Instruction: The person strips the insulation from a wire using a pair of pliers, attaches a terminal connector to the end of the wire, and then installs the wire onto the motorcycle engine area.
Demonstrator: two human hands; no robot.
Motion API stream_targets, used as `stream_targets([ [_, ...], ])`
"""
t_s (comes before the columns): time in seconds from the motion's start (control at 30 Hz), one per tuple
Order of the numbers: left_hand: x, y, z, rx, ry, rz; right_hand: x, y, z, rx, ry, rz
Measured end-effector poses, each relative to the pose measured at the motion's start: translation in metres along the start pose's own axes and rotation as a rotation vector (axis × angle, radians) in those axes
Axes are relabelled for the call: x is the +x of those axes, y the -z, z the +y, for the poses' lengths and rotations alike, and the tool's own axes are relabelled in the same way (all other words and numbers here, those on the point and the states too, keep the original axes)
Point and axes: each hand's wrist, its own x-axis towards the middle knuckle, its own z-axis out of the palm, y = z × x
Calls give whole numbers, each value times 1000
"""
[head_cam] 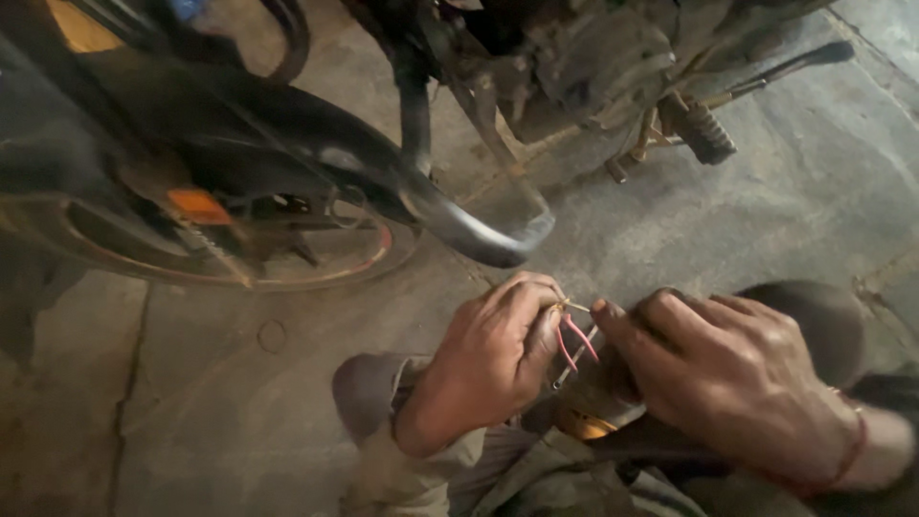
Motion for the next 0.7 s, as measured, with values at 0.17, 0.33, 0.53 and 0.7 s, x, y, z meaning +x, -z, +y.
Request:
stream_targets([
  [0.17, 0, -26, -7, -49, 52, -172, -35, 1, 18, -73, 75, -191],
  [0.33, 10, -106, -31, -248, 23, -411, -93, 0, 44, 106, -313, -639],
  [0.53, 21, -171, -53, -107, 25, -529, -126, -19, 48, 147, -557, -556],
  [0.7, 15, -177, -48, 97, 61, -491, -131, -38, 50, 146, -553, -553],
])
